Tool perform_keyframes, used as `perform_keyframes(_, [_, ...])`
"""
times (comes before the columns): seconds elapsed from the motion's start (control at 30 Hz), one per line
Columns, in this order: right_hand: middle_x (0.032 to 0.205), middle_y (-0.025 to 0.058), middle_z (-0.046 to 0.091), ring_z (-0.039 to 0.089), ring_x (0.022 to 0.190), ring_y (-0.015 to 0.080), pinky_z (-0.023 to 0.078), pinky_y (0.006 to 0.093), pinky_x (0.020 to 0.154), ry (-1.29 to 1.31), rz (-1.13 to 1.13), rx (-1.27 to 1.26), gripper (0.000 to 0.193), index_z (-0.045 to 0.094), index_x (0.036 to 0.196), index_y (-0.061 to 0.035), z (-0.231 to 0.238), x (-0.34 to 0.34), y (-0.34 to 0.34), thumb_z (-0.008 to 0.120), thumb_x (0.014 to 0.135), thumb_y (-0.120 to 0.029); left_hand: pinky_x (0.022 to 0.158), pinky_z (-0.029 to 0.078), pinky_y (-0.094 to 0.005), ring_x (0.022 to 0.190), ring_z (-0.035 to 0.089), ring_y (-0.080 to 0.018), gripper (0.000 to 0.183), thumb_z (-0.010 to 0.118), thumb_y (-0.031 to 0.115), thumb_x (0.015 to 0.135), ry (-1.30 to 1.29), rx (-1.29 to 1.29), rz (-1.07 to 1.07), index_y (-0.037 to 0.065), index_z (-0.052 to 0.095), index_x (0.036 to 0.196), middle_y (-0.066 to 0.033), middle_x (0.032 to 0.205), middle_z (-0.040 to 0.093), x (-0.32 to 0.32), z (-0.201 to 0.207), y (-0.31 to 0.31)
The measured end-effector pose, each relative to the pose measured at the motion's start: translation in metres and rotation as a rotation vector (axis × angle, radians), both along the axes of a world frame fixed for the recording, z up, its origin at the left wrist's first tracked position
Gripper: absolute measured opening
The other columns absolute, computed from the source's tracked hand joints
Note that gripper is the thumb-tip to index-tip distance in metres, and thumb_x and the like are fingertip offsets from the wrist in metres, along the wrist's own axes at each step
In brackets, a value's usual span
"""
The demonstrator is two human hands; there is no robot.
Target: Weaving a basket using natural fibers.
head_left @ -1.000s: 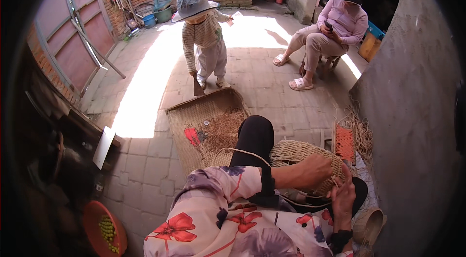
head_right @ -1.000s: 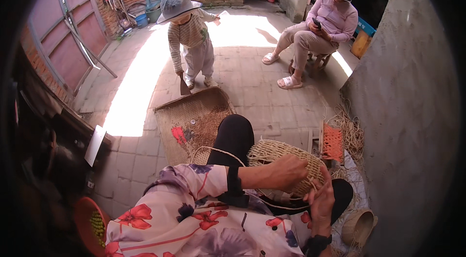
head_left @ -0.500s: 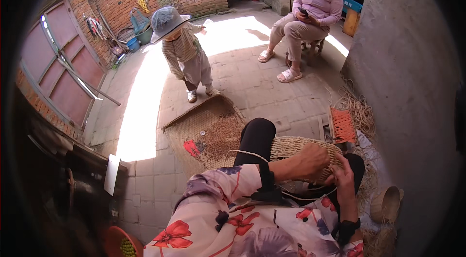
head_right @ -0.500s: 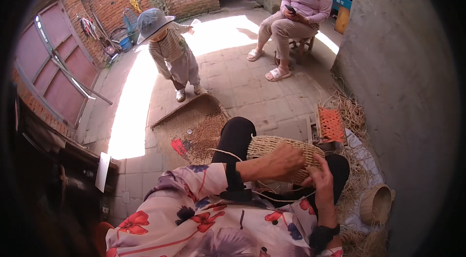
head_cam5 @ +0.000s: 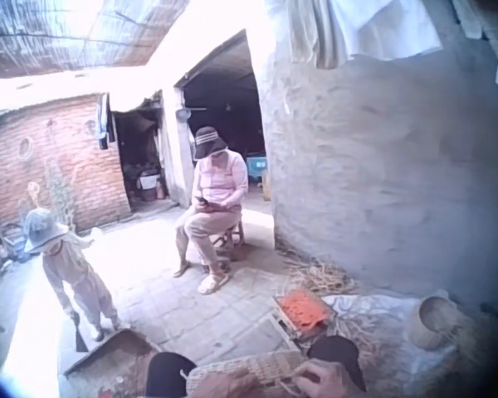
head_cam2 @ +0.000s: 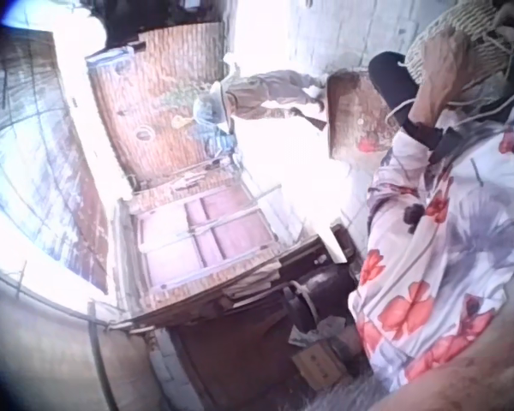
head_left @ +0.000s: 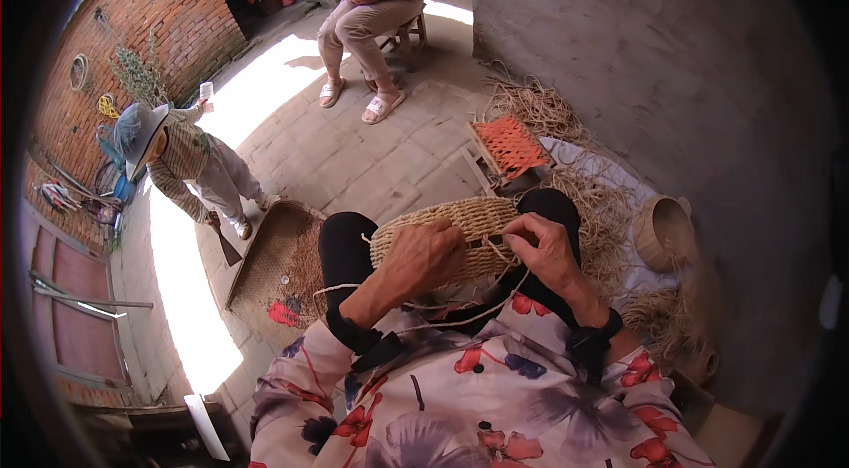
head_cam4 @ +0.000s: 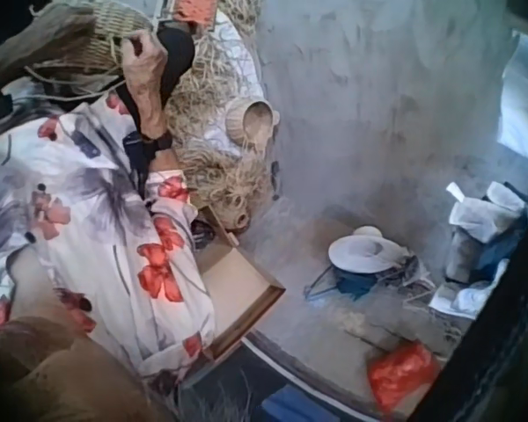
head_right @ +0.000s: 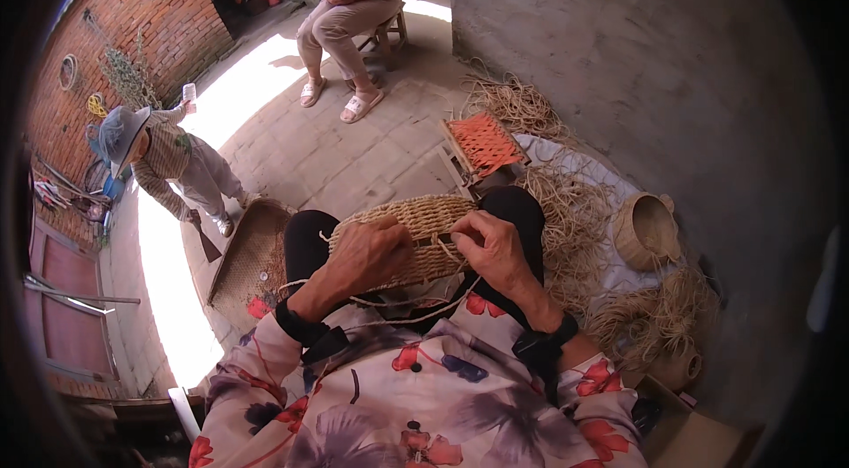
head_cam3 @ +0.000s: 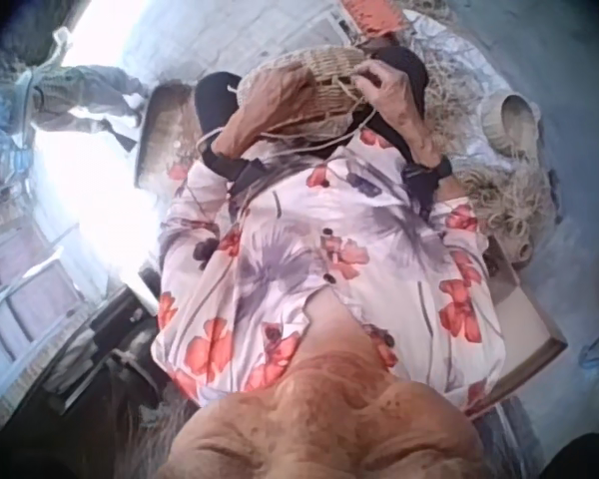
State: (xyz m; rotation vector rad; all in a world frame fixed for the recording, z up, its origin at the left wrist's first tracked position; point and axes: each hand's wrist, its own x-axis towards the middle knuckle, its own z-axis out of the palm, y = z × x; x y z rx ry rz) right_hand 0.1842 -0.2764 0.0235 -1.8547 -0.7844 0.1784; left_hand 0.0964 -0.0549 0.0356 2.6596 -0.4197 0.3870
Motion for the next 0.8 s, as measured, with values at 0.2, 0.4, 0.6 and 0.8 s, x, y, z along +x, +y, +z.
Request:
perform_keyframes(0.2, [0.085, 0.0099, 0.064, 0.062, 0.068, 0.0166, 0.049, 0.0302, 0.062, -0.09, 0.028, -0.091, 0.013, 0.067, 0.093, 0.0018, -0.012, -0.013, 0.01, 0.069, 0.083, -0.007, 0.058, 0.047, -0.0442, 0.067, 0.061, -0.0325, 0.007, 0.065, 0.012, 0.082, -0.021, -0.082, 0.053, 0.008, 0.065, 0.087, -0.0096, 0.078, 0.058, -0.012, 0.006, -0.002])
perform_keyframes(0.4, [0.083, 0.0143, 0.066, 0.067, 0.073, 0.0301, 0.053, 0.0375, 0.069, -0.15, -0.098, -0.1, 0.011, 0.067, 0.089, -0.0016, -0.018, -0.014, 0.02, 0.067, 0.079, -0.007, 0.06, 0.048, -0.0427, 0.068, 0.061, -0.0326, 0.012, 0.069, 0.01, 0.079, -0.093, -0.107, 0.093, 0.01, 0.066, 0.091, -0.0092, 0.076, 0.056, -0.013, -0.005, -0.005])
perform_keyframes(0.6, [0.088, 0.0129, 0.069, 0.068, 0.079, 0.0308, 0.053, 0.037, 0.07, 0.141, -0.061, -0.154, 0.012, 0.072, 0.089, -0.0066, -0.022, -0.007, 0.032, 0.064, 0.082, -0.013, 0.058, 0.049, -0.0436, 0.07, 0.063, -0.0311, 0.022, 0.072, 0.013, 0.075, -0.075, -0.037, 0.103, 0.013, 0.066, 0.096, -0.0079, 0.08, 0.056, -0.01, 0.007, -0.009])
perform_keyframes(0.8, [0.083, 0.012, 0.063, 0.065, 0.075, 0.0307, 0.051, 0.0387, 0.066, -0.21, -0.132, -0.281, 0.016, 0.075, 0.094, -0.0082, -0.009, -0.018, 0.015, 0.067, 0.082, -0.016, 0.057, 0.05, -0.0419, 0.074, 0.065, -0.028, 0.014, 0.068, 0.017, 0.075, -0.108, 0.076, 0.038, 0.008, 0.062, 0.085, -0.0092, 0.083, 0.058, 0.01, -0.016, -0.026])
